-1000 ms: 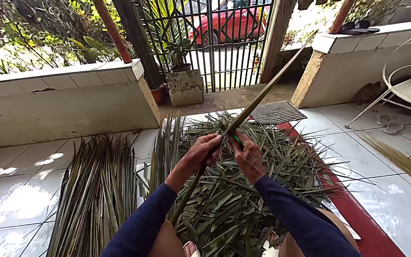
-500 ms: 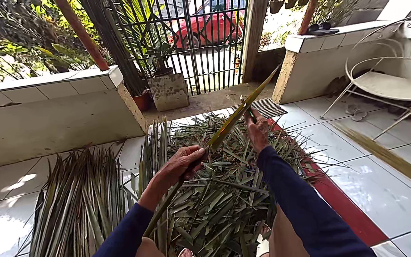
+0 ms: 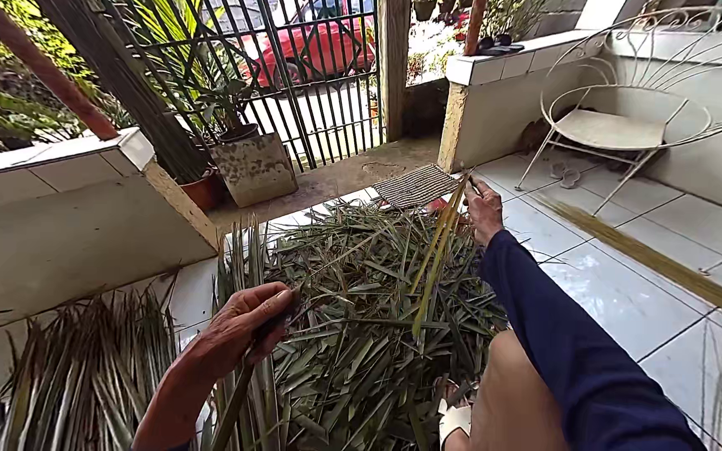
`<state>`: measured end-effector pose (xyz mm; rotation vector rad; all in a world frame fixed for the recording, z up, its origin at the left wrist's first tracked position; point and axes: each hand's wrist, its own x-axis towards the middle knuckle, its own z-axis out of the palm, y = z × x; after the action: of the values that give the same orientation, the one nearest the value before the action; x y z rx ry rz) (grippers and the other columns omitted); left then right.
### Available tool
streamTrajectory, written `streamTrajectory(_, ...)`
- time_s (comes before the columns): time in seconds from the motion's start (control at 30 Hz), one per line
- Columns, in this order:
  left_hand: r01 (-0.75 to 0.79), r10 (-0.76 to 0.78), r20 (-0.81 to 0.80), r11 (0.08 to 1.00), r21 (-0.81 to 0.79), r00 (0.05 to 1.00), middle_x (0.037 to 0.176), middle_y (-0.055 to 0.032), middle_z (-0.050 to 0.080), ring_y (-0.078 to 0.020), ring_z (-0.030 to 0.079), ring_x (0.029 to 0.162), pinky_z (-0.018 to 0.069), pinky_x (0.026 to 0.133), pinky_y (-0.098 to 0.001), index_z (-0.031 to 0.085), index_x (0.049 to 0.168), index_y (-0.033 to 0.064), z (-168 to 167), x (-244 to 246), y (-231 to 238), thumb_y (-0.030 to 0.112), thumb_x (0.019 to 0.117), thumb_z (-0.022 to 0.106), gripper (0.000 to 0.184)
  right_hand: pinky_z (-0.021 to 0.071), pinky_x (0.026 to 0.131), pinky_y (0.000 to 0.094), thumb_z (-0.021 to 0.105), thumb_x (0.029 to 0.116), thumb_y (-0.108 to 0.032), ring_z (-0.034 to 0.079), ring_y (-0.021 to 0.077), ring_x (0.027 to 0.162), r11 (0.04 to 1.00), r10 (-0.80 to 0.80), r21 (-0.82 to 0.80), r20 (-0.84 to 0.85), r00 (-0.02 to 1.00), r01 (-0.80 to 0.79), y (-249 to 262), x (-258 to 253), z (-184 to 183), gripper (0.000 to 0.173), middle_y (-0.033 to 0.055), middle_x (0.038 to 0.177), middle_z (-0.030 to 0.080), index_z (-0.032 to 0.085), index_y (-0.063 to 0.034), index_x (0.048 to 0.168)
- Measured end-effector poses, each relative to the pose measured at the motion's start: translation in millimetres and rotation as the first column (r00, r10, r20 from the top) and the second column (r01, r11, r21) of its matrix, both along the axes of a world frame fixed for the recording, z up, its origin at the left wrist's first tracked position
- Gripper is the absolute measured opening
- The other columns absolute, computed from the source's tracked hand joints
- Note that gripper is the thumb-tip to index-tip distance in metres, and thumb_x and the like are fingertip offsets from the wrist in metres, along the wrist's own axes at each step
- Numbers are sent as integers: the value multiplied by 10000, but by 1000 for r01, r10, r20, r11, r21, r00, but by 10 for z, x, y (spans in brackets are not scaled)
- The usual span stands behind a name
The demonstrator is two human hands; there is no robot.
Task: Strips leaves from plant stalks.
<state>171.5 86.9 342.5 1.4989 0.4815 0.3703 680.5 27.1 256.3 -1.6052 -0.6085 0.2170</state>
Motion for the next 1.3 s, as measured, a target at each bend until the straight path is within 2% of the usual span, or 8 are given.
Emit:
streamTrajectory(0.1, -14, 16, 52, 1000, -23, 999, 562, -12, 500, -76, 464, 370, 435, 345, -217, 666, 1015, 88, 67, -102, 55, 309, 1091, 487, 294, 453, 646, 413, 508, 1086, -299, 555, 244, 742, 985, -154, -89, -79, 985, 147, -216, -156, 176, 396, 176, 1013, 644, 603, -105, 1418)
streamTrajectory(0.17, -52, 55, 89, 998, -35, 995, 550, 1, 512, -64, 477, 373, 443, 353, -208, 674, 1014, 91, 122, -153, 82, 300, 1095, 473, 301, 446, 990, 508, 427, 1118, -229, 594, 340, 1153, 961, -136, -269, -280, 950, 59, -527, -349, 660, 446, 227, 1388, 577, 458, -105, 1544)
streamTrajectory(0.2, -82, 85, 97, 996, -34, 992, 557, -3, 514, -68, 479, 380, 442, 361, -209, 665, 1014, 85, 133, -166, 95, 291, 1099, 456, 306, 414, 1044, 527, 418, 1121, -233, 571, 356, 1225, 955, -144, -293, -287, 947, 57, -550, -343, 662, 454, 227, 1443, 545, 440, -106, 1557)
streamTrajectory(0.33, -204, 205, 99, 979, -18, 974, 620, -41, 537, -104, 503, 423, 469, 393, -232, 654, 1075, 25, 43, -85, 154, 280, 1109, 437, 336, 504, 777, 587, 474, 1082, -387, 639, 358, 871, 980, -150, -122, 88, 985, 160, -197, 2, -51, 474, 245, 1117, 663, 556, -103, 1453)
streamTrajectory(0.47, -282, 281, 94, 959, -6, 955, 660, -75, 577, -125, 544, 463, 500, 423, -248, 655, 1153, 17, -38, 39, 195, 277, 1112, 434, 344, 448, 623, 410, 468, 1094, -391, 506, 188, 674, 998, 49, -39, 96, 994, -45, -155, -472, 229, 436, 115, 932, 618, 566, -162, 1452)
streamTrajectory(0.6, -355, 353, 82, 935, 8, 932, 711, -104, 619, -139, 580, 501, 514, 440, -252, 647, 1166, 25, -130, 255, 206, 280, 1118, 431, 338, 450, 531, 407, 509, 1081, -399, 502, 190, 584, 933, 353, -15, 240, 904, -360, -163, -1422, 426, 405, 75, 805, 606, 590, -243, 1446)
streamTrajectory(0.9, -297, 292, 77, 953, 68, 953, 782, -152, 676, -166, 604, 517, 518, 454, -258, 639, 1245, 42, -255, 669, 180, 275, 1120, 438, 332, 583, 867, 387, 574, 1051, -394, 696, 77, 971, 800, 578, -124, 424, 697, -588, -30, -2525, 320, 367, -69, 1213, 728, 643, -348, 1409)
streamTrajectory(1.3, -223, 220, 59, 973, 64, 974, 748, -155, 656, -160, 594, 505, 510, 448, -246, 649, 1236, 33, -283, 753, 179, 274, 1117, 449, 334, 569, 901, 424, 568, 1053, -395, 686, 87, 1064, 855, 512, -166, 420, 749, -491, -61, -2448, 341, 355, -71, 1241, 719, 656, -350, 1394)
